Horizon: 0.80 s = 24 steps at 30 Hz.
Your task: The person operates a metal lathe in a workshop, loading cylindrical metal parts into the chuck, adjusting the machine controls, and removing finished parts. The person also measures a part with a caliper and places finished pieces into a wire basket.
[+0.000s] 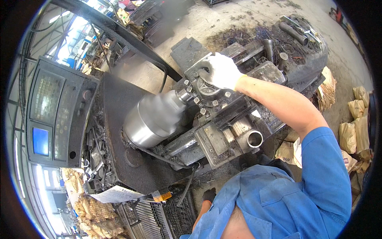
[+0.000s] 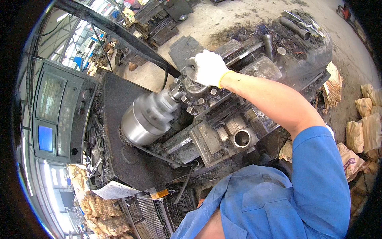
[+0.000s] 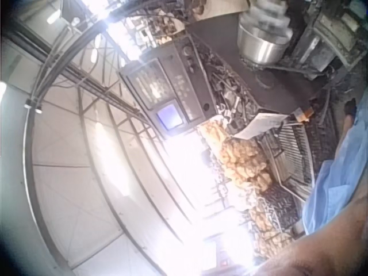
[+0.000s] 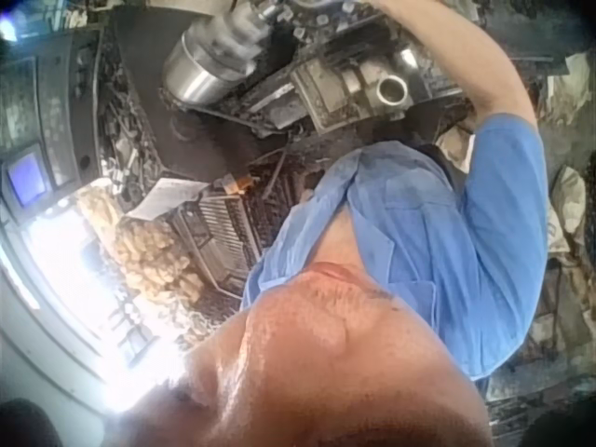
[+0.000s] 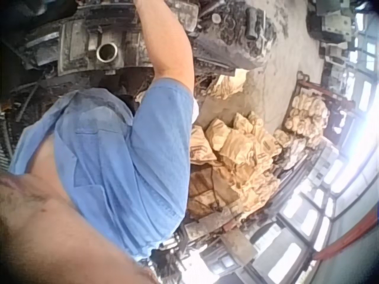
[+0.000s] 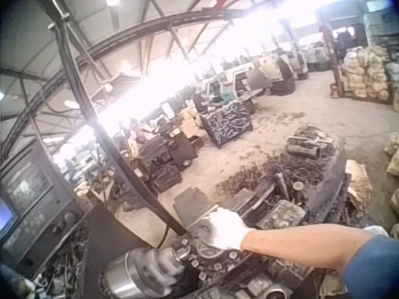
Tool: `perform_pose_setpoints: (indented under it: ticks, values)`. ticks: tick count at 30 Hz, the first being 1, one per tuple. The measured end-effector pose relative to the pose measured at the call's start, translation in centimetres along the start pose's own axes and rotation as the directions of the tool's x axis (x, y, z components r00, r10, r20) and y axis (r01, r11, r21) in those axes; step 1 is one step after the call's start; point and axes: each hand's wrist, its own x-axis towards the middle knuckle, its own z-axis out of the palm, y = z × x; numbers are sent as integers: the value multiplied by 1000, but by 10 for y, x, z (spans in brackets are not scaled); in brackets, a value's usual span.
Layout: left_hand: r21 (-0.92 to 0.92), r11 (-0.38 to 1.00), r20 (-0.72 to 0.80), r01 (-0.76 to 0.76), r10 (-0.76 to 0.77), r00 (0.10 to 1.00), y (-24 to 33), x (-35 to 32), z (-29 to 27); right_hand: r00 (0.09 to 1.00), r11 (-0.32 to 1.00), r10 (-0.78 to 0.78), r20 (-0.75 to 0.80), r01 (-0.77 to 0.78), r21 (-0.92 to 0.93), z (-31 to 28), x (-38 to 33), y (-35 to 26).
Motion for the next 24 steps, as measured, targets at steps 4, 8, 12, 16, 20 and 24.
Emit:
perform_pose_setpoints:
  ticks: [4,8,12,16,20,24]
  values:
    - [-350,869,166,349,-309,937,26,-4,-19,1000,1000,-11,-7,11,-16,3,-3,3]
    - [-321,879,148,352,-320,936,33,-12,-28,1000,1000,6,10,-5,-10,2,-1,4]
    - [-289,888,156,357,-325,933,47,-17,-40,1000,1000,3,31,-3,-23,0,-1,0]
    - [-275,901,143,336,-307,941,42,-12,-32,1000,1000,0,28,1,-20,-1,-2,-1]
    - [-240,943,119,231,-207,971,21,0,-12,1000,1000,-12,15,11,4,-1,-1,1]
    - [-194,976,93,100,-83,992,6,8,6,1000,1000,1,21,-1,4,-1,0,-2]
